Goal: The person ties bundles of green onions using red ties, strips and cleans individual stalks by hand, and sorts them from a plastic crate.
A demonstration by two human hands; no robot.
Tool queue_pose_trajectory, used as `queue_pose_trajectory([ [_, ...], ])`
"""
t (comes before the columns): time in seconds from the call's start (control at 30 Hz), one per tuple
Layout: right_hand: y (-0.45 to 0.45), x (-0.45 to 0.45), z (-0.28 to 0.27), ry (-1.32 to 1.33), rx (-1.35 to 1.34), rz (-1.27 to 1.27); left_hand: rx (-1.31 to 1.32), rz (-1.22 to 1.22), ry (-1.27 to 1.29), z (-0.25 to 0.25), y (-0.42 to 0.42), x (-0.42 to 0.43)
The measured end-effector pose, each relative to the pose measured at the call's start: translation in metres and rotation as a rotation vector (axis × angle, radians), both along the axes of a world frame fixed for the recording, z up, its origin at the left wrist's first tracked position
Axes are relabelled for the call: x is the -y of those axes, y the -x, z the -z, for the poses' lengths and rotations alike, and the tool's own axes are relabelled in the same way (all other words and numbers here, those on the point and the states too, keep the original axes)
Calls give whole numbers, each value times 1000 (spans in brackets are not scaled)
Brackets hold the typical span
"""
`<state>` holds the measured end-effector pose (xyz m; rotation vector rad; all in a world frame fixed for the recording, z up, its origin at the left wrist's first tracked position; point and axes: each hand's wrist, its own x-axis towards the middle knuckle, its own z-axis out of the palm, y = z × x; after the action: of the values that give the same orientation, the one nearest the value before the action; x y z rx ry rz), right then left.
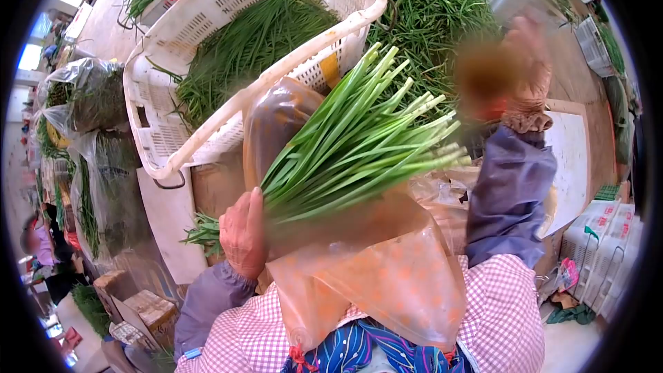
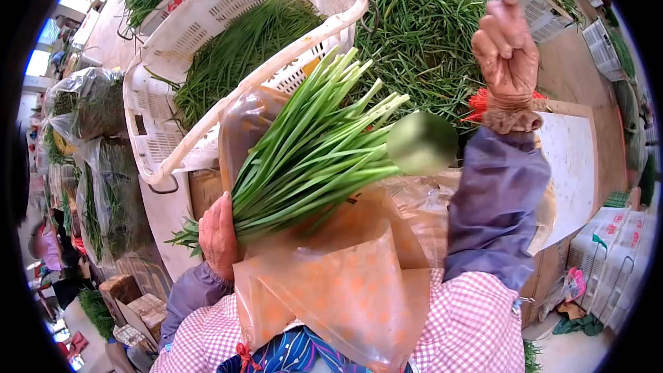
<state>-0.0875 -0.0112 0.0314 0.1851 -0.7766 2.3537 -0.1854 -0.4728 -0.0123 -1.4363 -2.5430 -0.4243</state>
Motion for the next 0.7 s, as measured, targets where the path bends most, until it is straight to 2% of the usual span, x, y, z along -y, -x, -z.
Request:
queue_pose_trajectory([
  [0.03,1,9,-3,-478,427,148,-30,-2,21,-2,-1,-2],
  [0.13,-2,50,8,-1248,727,270,-77,-1,41,-4,-1,-6],
  [0.17,-1,58,16,-1371,809,278,-86,0,47,-4,-3,-6],
  [0.23,2,91,3,-1441,748,327,-74,-19,53,-4,-6,-7],
  [0.27,7,94,8,-1726,640,447,-76,-25,54,-5,-6,-7],
  [0.3,11,101,8,-1718,634,450,-83,-26,60,-6,-6,-6],
  [0.37,17,114,6,-2009,694,435,-99,-14,61,-3,-4,-5],
  [0.43,23,117,12,-2058,756,364,-87,-16,53,-3,-5,-4],
  [0.5,32,125,9,-2010,523,528,-91,-21,41,-4,-6,-5],
  [0.7,51,129,30,-1902,370,406,-51,-23,36,-5,-5,-3],
])
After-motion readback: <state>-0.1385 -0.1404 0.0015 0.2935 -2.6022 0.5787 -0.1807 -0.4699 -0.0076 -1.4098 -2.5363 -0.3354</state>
